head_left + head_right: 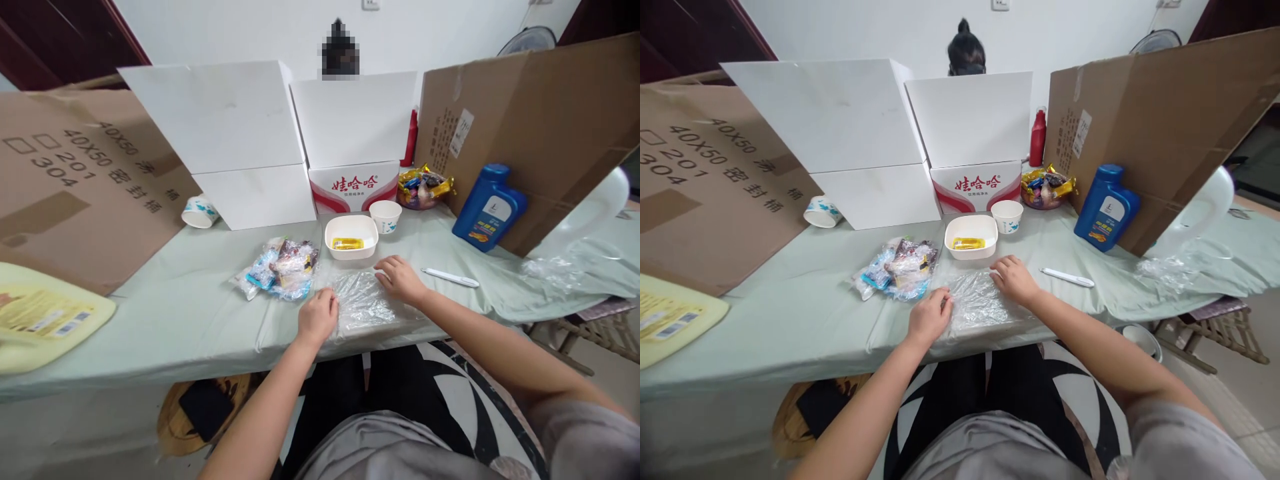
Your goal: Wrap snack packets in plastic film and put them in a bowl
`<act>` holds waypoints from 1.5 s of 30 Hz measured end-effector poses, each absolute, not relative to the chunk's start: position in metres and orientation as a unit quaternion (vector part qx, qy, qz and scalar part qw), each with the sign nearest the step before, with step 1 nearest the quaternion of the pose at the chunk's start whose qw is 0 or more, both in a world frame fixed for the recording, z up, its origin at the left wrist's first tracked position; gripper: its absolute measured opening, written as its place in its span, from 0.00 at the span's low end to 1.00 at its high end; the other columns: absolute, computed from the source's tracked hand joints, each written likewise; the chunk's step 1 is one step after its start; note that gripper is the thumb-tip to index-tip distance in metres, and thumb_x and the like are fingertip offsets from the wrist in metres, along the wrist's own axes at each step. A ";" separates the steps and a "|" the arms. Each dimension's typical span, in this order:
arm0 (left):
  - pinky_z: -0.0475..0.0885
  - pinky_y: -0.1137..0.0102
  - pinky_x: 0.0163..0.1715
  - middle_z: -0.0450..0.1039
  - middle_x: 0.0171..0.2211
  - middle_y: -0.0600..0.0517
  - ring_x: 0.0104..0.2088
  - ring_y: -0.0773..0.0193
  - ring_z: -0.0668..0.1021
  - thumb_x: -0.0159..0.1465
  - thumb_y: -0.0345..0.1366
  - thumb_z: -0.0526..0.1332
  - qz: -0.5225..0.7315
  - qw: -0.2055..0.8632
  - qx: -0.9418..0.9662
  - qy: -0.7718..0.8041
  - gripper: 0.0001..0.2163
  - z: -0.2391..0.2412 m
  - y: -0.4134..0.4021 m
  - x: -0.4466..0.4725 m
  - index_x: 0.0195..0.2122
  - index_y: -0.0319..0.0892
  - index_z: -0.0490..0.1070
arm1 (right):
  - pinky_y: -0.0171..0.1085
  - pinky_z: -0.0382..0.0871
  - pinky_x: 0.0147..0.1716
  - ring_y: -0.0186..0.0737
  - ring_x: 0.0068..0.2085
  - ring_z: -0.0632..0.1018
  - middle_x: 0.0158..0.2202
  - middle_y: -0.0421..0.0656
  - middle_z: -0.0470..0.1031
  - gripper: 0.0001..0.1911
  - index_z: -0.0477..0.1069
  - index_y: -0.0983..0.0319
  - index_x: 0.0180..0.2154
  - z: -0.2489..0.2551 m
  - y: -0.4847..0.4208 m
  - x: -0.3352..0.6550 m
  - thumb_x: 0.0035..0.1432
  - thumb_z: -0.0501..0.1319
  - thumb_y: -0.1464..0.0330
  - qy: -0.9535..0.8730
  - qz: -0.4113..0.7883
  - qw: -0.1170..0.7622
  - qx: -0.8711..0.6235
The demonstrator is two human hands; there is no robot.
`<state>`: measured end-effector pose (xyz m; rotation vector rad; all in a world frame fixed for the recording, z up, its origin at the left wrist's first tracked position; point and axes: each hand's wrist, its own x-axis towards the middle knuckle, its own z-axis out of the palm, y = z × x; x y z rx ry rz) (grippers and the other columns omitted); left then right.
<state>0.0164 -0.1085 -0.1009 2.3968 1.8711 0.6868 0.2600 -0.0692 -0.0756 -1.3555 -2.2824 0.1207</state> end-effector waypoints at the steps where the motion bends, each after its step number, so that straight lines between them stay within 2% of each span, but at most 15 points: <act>1: 0.72 0.68 0.40 0.77 0.43 0.48 0.41 0.59 0.79 0.64 0.32 0.55 0.231 0.024 0.770 0.594 0.06 -0.098 -0.108 0.015 0.37 0.43 0.71 | 0.49 0.63 0.54 0.50 0.52 0.70 0.48 0.53 0.75 0.16 0.72 0.66 0.48 -0.074 -0.074 0.266 0.65 0.54 0.65 -0.843 0.047 0.245 -0.476; 4: 0.72 0.68 0.41 0.76 0.47 0.49 0.42 0.61 0.79 0.66 0.36 0.53 0.291 0.083 0.764 0.570 0.07 -0.087 -0.108 0.011 0.37 0.44 0.70 | 0.50 0.61 0.55 0.51 0.56 0.68 0.53 0.54 0.72 0.25 0.66 0.64 0.56 -0.073 -0.085 0.269 0.60 0.60 0.60 -0.877 0.066 0.235 -0.414; 7: 0.71 0.70 0.36 0.78 0.40 0.51 0.35 0.63 0.79 0.66 0.40 0.53 0.313 0.146 0.747 0.568 0.08 -0.078 -0.109 0.006 0.36 0.44 0.69 | 0.53 0.57 0.56 0.54 0.56 0.68 0.53 0.55 0.71 0.34 0.61 0.64 0.60 -0.071 -0.087 0.264 0.54 0.65 0.59 -0.890 0.073 0.186 -0.409; 9: 0.69 0.71 0.33 0.77 0.32 0.54 0.31 0.64 0.78 0.66 0.42 0.53 0.291 0.171 0.739 0.583 0.09 -0.072 -0.109 0.002 0.36 0.45 0.69 | 0.53 0.56 0.55 0.52 0.50 0.71 0.46 0.52 0.75 0.29 0.67 0.64 0.56 -0.068 -0.083 0.265 0.54 0.65 0.60 -0.888 0.073 0.154 -0.427; 12: 0.66 0.72 0.29 0.74 0.25 0.57 0.26 0.65 0.76 0.65 0.42 0.53 0.237 0.195 0.737 0.602 0.09 -0.063 -0.107 -0.003 0.33 0.45 0.68 | 0.49 0.57 0.51 0.47 0.43 0.72 0.36 0.47 0.76 0.11 0.76 0.61 0.40 -0.063 -0.078 0.280 0.56 0.63 0.64 -0.877 0.074 0.136 -0.455; 15: 0.65 0.73 0.27 0.72 0.23 0.58 0.24 0.65 0.76 0.65 0.41 0.54 0.207 0.212 0.736 0.609 0.08 -0.050 -0.098 -0.003 0.32 0.45 0.67 | 0.44 0.60 0.46 0.45 0.42 0.72 0.35 0.47 0.75 0.05 0.75 0.61 0.33 -0.058 -0.077 0.302 0.58 0.61 0.68 -0.864 0.089 0.156 -0.470; 20: 0.65 0.72 0.28 0.76 0.28 0.55 0.27 0.63 0.78 0.65 0.38 0.54 0.202 0.124 0.745 0.624 0.06 -0.046 -0.065 0.016 0.35 0.45 0.68 | 0.37 0.64 0.37 0.41 0.38 0.75 0.35 0.44 0.76 0.07 0.73 0.61 0.37 -0.060 -0.075 0.321 0.61 0.56 0.70 -0.805 0.132 0.180 -0.549; 24: 0.65 0.69 0.29 0.77 0.28 0.50 0.29 0.56 0.79 0.66 0.38 0.53 0.124 0.033 0.754 0.644 0.08 -0.063 -0.038 0.035 0.40 0.44 0.70 | 0.36 0.65 0.36 0.42 0.39 0.77 0.40 0.46 0.77 0.12 0.72 0.62 0.44 -0.074 -0.068 0.320 0.64 0.52 0.70 -0.775 0.068 0.133 -0.614; 26: 0.65 0.69 0.28 0.77 0.27 0.49 0.29 0.55 0.79 0.66 0.38 0.53 0.098 0.041 0.753 0.649 0.08 -0.070 -0.030 0.039 0.40 0.44 0.70 | 0.36 0.65 0.34 0.42 0.36 0.78 0.42 0.48 0.77 0.14 0.71 0.62 0.47 -0.080 -0.065 0.320 0.66 0.50 0.68 -0.770 0.037 0.106 -0.628; 28: 0.66 0.69 0.27 0.76 0.26 0.51 0.26 0.58 0.79 0.67 0.41 0.52 0.118 0.118 0.741 0.651 0.09 -0.070 -0.028 0.037 0.40 0.44 0.69 | 0.37 0.65 0.32 0.42 0.34 0.78 0.43 0.48 0.77 0.15 0.70 0.62 0.50 -0.082 -0.063 0.322 0.66 0.50 0.67 -0.769 0.032 0.100 -0.631; 30: 0.68 0.70 0.27 0.75 0.25 0.53 0.23 0.61 0.77 0.66 0.45 0.52 0.158 0.233 0.720 0.634 0.12 -0.067 -0.032 0.029 0.42 0.43 0.67 | 0.37 0.67 0.33 0.42 0.35 0.78 0.44 0.48 0.77 0.16 0.69 0.62 0.51 -0.081 -0.065 0.326 0.66 0.51 0.66 -0.772 0.047 0.119 -0.623; 33: 0.70 0.69 0.28 0.76 0.28 0.53 0.25 0.61 0.78 0.60 0.48 0.59 0.172 0.340 0.706 0.597 0.18 -0.061 -0.054 0.010 0.45 0.42 0.64 | 0.38 0.70 0.36 0.42 0.36 0.78 0.42 0.47 0.77 0.15 0.70 0.61 0.49 -0.078 -0.076 0.333 0.63 0.53 0.67 -0.766 0.095 0.180 -0.609; 36: 0.72 0.69 0.32 0.77 0.33 0.52 0.30 0.62 0.78 0.57 0.42 0.61 0.153 0.374 0.709 0.578 0.12 -0.060 -0.089 -0.008 0.39 0.43 0.67 | 0.38 0.71 0.37 0.41 0.37 0.78 0.39 0.45 0.78 0.12 0.72 0.60 0.44 -0.077 -0.097 0.337 0.61 0.54 0.68 -0.751 0.145 0.249 -0.594; 40: 0.70 0.71 0.29 0.74 0.27 0.54 0.28 0.64 0.76 0.61 0.42 0.57 0.169 0.370 0.697 0.591 0.08 -0.057 -0.125 -0.020 0.33 0.44 0.70 | 0.40 0.71 0.41 0.42 0.41 0.78 0.37 0.44 0.77 0.09 0.72 0.58 0.39 -0.079 -0.126 0.334 0.63 0.54 0.67 -0.729 0.174 0.338 -0.569; 45: 0.74 0.69 0.34 0.76 0.34 0.50 0.36 0.61 0.79 0.63 0.45 0.56 0.333 0.364 0.642 0.587 0.10 -0.053 -0.119 -0.008 0.35 0.43 0.66 | 0.39 0.73 0.38 0.41 0.39 0.79 0.36 0.44 0.77 0.10 0.69 0.58 0.42 -0.083 -0.130 0.321 0.65 0.51 0.66 -0.650 0.196 0.416 -0.605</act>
